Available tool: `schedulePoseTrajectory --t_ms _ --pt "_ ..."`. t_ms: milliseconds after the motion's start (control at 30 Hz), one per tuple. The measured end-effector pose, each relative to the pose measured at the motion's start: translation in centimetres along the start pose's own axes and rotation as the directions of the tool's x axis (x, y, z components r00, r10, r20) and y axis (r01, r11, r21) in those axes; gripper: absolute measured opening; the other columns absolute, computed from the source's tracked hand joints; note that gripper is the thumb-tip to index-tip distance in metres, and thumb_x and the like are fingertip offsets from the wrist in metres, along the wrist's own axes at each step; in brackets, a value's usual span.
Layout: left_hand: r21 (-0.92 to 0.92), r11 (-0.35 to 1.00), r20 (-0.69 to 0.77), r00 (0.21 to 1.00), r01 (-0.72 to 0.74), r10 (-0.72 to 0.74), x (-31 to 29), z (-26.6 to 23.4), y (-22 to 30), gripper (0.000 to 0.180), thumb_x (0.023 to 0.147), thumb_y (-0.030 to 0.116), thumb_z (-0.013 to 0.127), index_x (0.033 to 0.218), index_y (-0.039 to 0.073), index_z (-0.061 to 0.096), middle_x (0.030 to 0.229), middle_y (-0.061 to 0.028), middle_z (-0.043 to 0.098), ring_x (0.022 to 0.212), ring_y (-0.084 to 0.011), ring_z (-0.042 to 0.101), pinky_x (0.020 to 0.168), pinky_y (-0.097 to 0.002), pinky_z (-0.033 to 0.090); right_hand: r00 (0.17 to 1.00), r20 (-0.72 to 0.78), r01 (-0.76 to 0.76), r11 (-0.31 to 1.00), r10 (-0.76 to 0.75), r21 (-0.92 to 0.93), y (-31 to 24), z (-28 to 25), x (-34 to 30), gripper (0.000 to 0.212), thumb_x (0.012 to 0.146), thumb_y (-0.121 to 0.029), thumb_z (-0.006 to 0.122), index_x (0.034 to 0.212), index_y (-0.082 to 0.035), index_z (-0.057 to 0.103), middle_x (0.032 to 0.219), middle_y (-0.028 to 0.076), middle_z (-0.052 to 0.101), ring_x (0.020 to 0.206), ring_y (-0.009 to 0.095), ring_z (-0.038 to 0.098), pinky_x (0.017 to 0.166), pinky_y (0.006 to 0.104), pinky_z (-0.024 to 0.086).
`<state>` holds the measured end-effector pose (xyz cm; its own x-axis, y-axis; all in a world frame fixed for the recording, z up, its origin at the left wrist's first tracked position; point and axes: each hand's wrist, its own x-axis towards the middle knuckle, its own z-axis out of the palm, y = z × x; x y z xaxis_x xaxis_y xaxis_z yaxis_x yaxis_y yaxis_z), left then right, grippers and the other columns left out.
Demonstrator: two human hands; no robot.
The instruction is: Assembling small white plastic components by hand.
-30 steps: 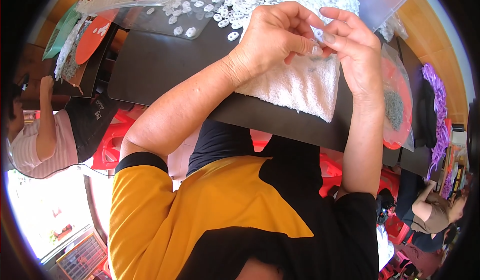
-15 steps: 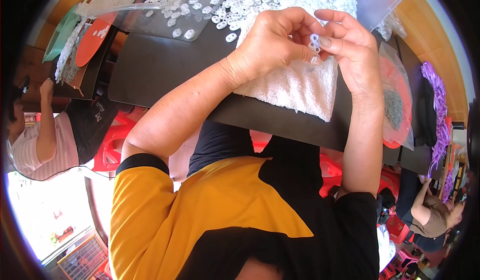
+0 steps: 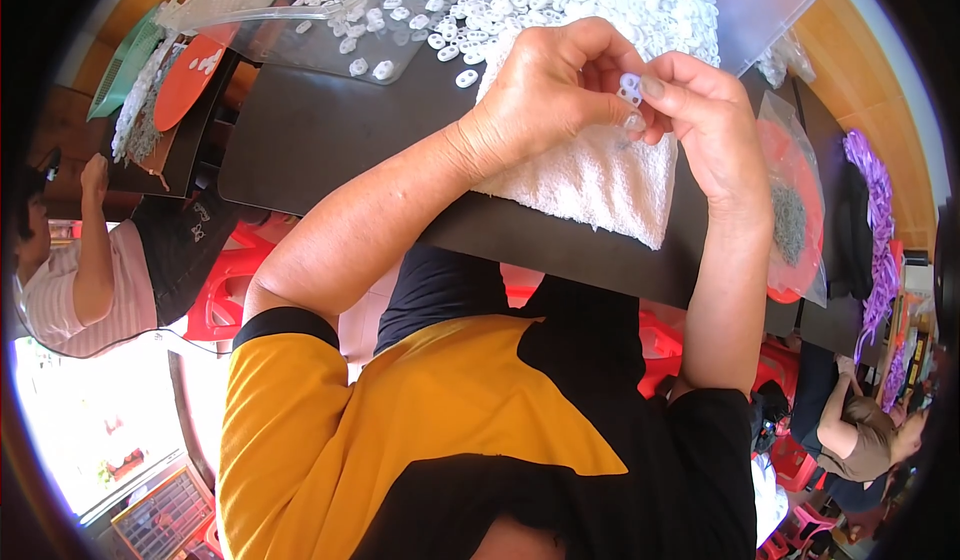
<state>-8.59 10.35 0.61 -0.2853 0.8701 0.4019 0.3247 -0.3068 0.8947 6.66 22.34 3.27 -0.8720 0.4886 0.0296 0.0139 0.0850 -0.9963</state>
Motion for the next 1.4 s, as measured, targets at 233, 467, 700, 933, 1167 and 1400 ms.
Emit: schedulePoseTrajectory --t_ms 233,467,700,933,1167,1400 --pt "0.116 0.993 -0.004 1.000 -0.025 0.026 -0.2 -0.2 0.6 0.032 0.072 0.006 0.083 0.100 0.003 0.067 0.079 -0.0005 0.064 0.075 -0.0062 0.061 0.072 -0.0222 0.053 1.000 0.006 -0.021 1.000 0.021 0.017 -0.4 0.2 -0.2 0.024 0.090 -0.024 0.066 0.089 0.000 0.067 0.072 0.003 0.062 0.061 0.011 0.058 0.059 0.0235 0.045" --pt "0.194 0.971 0.002 0.990 -0.142 0.144 -0.8 -0.1 0.2 0.029 0.075 0.011 0.082 0.096 0.003 0.065 0.078 -0.0015 0.064 0.071 -0.0067 0.061 0.066 -0.0218 0.052 0.999 0.043 -0.028 0.998 0.025 0.058 -0.4 0.3 -0.6 0.024 0.091 -0.023 0.064 0.089 0.001 0.067 0.071 0.003 0.062 0.059 0.011 0.057 0.058 0.0229 0.044" --pt "0.257 0.903 -0.013 0.933 -0.345 0.361 -0.9 0.0 -0.2 0.026 0.078 0.013 0.080 0.094 0.003 0.063 0.077 -0.0034 0.064 0.067 -0.0088 0.062 0.062 -0.0221 0.051 0.997 0.070 -0.051 0.992 0.043 0.112 -0.9 0.7 -0.8 0.021 0.091 -0.019 0.063 0.087 0.002 0.066 0.071 0.004 0.062 0.055 0.010 0.056 0.052 0.0208 0.040" --pt "0.259 0.879 0.006 0.910 -0.401 0.414 -0.7 -0.4 -0.6 0.023 0.078 0.011 0.080 0.092 0.004 0.063 0.073 -0.0024 0.063 0.064 -0.0089 0.061 0.058 -0.0228 0.049 0.997 0.074 -0.034 0.983 0.021 0.182 -0.2 1.2 -0.5 0.020 0.092 -0.018 0.062 0.090 0.002 0.065 0.072 0.004 0.063 0.055 0.010 0.056 0.050 0.0201 0.038" --pt "0.329 0.857 0.050 0.914 -0.396 0.403 -0.5 -0.6 -1.1 0.024 0.077 0.012 0.081 0.090 0.005 0.063 0.069 -0.0020 0.062 0.062 -0.0094 0.059 0.057 -0.0236 0.048 0.994 0.111 -0.025 0.987 0.008 0.160 0.7 0.7 -0.2 0.021 0.092 -0.019 0.061 0.088 0.001 0.065 0.074 0.004 0.063 0.057 0.011 0.057 0.052 0.0206 0.040" --pt "0.345 0.861 0.024 0.921 -0.373 0.389 -0.4 0.0 -1.3 0.025 0.076 0.013 0.082 0.090 0.004 0.063 0.069 -0.0015 0.062 0.062 -0.0088 0.059 0.058 -0.0228 0.049 0.996 0.082 -0.058 0.981 0.044 0.184 0.6 0.4 -0.1 0.019 0.091 -0.018 0.061 0.086 0.001 0.065 0.071 0.004 0.062 0.055 0.011 0.057 0.052 0.0214 0.040"
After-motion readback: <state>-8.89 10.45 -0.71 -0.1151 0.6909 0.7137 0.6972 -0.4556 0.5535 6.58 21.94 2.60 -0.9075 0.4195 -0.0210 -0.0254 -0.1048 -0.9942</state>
